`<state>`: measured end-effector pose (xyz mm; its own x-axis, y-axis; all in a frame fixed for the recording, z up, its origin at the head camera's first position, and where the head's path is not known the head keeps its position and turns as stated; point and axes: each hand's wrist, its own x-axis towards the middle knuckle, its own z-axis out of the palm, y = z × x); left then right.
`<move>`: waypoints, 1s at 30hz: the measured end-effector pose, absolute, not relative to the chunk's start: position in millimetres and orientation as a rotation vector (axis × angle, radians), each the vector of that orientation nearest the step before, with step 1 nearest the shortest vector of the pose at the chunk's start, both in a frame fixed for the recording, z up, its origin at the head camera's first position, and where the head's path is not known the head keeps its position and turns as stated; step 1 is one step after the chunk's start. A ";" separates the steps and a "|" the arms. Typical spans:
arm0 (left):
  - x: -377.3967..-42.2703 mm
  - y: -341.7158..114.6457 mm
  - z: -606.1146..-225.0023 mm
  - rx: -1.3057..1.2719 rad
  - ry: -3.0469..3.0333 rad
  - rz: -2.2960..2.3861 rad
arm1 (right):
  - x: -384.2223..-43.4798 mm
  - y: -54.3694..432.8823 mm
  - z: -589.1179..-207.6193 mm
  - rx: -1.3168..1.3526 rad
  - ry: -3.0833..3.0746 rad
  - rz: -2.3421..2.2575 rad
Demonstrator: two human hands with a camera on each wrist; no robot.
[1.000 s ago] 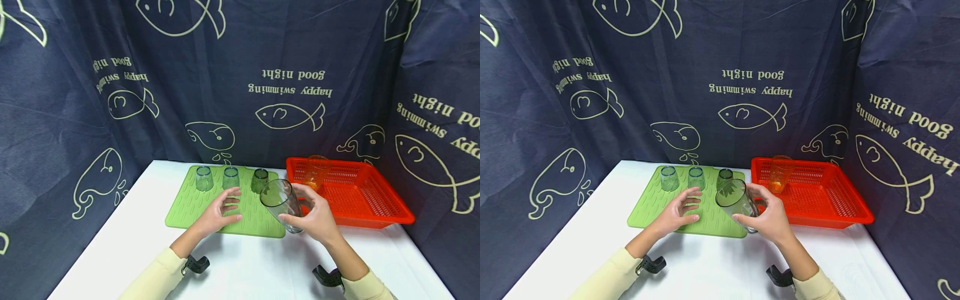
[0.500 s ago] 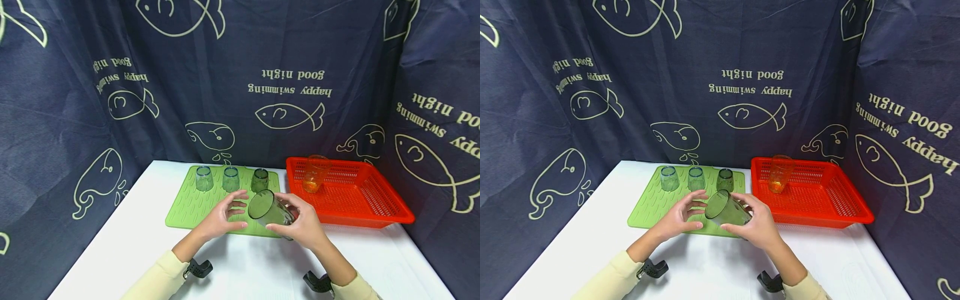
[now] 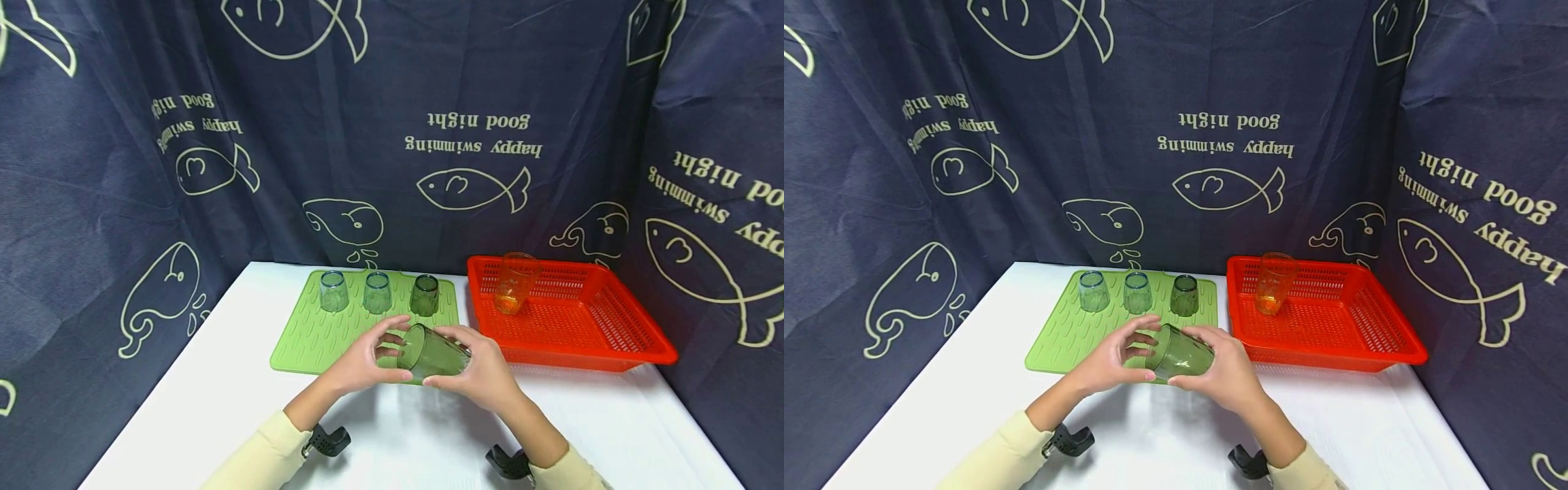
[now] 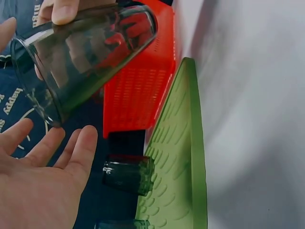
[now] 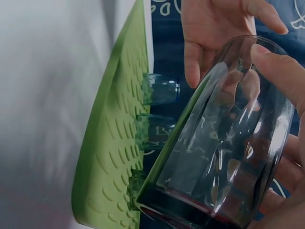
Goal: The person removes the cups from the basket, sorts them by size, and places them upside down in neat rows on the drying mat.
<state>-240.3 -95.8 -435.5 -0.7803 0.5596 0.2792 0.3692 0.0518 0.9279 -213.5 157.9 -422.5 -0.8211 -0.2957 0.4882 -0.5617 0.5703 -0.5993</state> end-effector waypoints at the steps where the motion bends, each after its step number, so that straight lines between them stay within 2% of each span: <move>1: -240.5 -95.4 -436.2 0.965 2.166 1.817 | -213.3 157.2 -422.9 0.697 -2.478 1.112; 30: -238.9 -89.9 -441.9 1.010 2.309 1.811 | -212.2 150.0 -420.7 0.770 -2.491 0.947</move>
